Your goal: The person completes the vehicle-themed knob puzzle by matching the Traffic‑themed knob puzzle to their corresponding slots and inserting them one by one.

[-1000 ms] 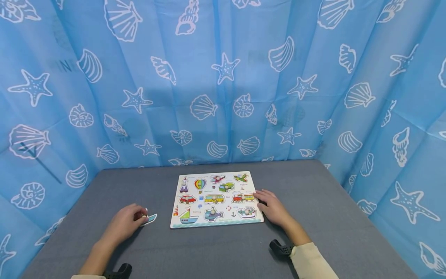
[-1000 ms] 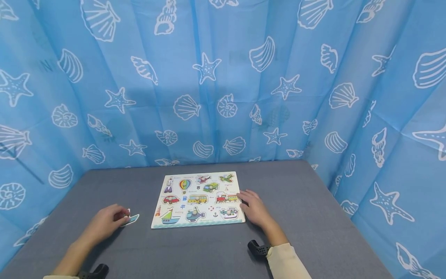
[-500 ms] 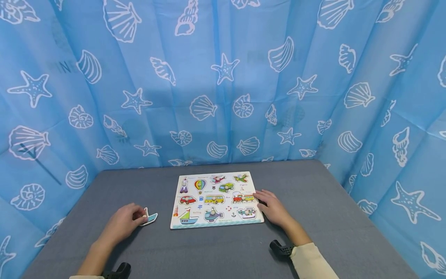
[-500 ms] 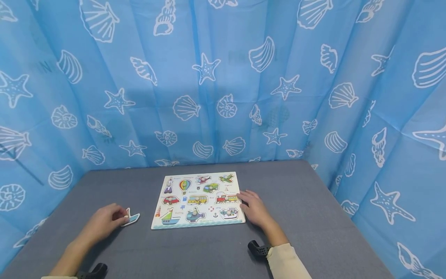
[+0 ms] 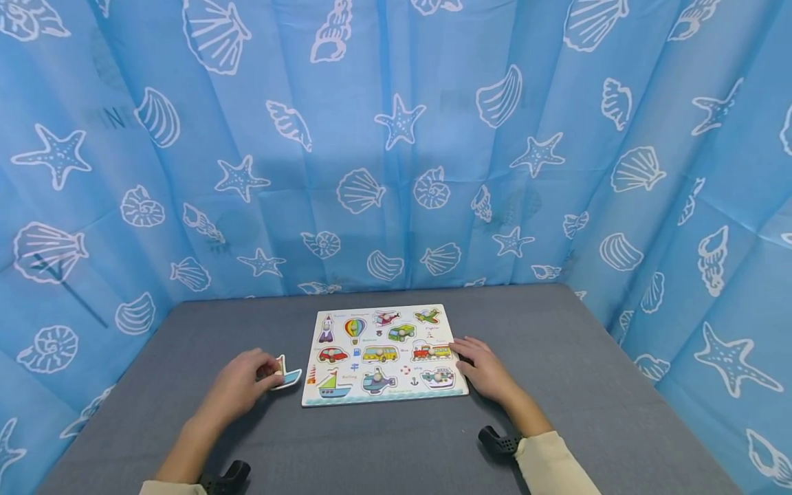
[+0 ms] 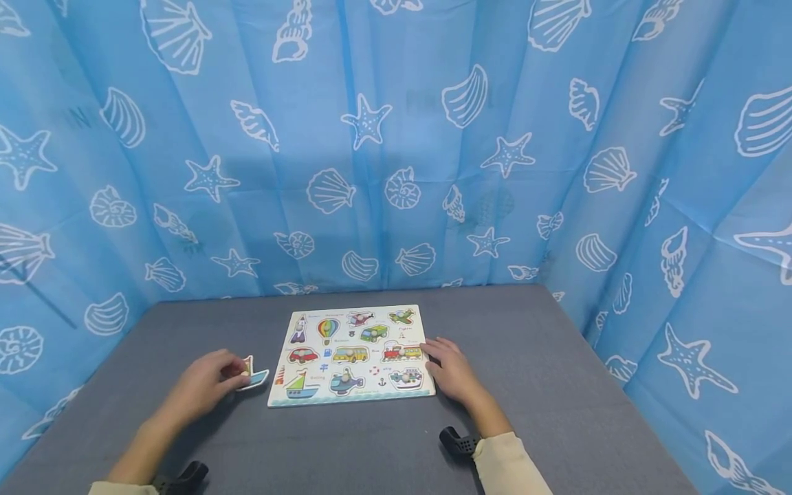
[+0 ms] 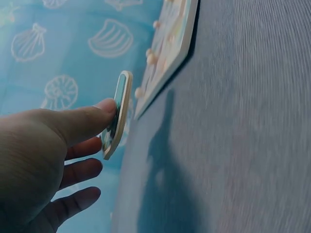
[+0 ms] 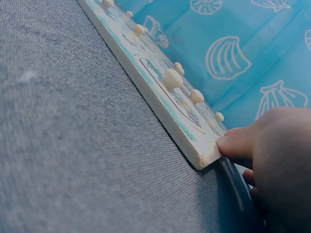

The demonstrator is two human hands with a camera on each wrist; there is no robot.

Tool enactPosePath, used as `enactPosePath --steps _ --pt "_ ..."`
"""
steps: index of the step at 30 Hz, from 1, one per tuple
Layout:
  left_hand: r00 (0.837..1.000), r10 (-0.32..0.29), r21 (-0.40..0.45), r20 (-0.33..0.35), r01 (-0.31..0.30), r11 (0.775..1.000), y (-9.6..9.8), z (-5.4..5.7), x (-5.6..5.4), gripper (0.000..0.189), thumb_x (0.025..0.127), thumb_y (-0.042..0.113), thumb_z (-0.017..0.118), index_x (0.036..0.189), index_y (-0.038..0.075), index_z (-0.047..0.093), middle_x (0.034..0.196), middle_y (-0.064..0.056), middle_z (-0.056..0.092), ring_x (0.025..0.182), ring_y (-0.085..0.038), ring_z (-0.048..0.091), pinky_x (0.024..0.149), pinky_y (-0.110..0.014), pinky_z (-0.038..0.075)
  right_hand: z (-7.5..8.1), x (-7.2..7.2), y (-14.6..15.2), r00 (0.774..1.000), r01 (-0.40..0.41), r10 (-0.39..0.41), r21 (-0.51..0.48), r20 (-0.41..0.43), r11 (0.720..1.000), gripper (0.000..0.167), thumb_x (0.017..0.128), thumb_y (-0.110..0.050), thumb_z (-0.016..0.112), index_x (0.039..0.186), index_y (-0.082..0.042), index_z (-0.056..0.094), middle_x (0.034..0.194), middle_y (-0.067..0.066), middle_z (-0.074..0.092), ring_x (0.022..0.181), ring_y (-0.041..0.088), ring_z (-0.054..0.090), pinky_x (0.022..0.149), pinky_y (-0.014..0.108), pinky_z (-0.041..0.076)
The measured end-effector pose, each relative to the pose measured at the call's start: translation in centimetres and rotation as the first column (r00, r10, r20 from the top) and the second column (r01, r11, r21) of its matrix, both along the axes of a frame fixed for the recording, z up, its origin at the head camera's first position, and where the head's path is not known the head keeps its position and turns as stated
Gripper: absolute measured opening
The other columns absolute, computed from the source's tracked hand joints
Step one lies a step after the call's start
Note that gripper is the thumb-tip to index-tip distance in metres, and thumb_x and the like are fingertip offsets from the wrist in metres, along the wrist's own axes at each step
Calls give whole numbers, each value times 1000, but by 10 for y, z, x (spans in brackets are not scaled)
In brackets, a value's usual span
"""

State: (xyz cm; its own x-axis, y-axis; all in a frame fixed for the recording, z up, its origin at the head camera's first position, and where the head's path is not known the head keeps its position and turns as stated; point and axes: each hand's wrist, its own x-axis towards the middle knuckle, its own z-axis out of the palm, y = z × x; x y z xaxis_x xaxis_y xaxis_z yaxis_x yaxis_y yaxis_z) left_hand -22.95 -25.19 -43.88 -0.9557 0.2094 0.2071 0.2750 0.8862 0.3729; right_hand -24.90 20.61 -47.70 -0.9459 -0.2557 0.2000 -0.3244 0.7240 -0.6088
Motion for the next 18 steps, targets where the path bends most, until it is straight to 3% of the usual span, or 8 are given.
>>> enactPosePath --steps 14,18 --pt "997 -69 10 -18 70 998 50 -9 -8 16 81 21 80 85 18 65 79 9 51 75 -11 46 66 -33 41 -2 -1 1 1000 -5 5 -1 -19 1000 40 94 -3 58 133 2 57 138 20 52 136 42 33 106 59 26" --pt "996 -87 6 -19 87 996 59 -11 -10 18 80 23 81 83 20 64 77 10 49 74 -10 45 66 -33 40 -4 -1 1 999 -2 2 4 -45 1000 39 93 -5 59 132 1 59 137 19 53 134 40 36 107 55 29"
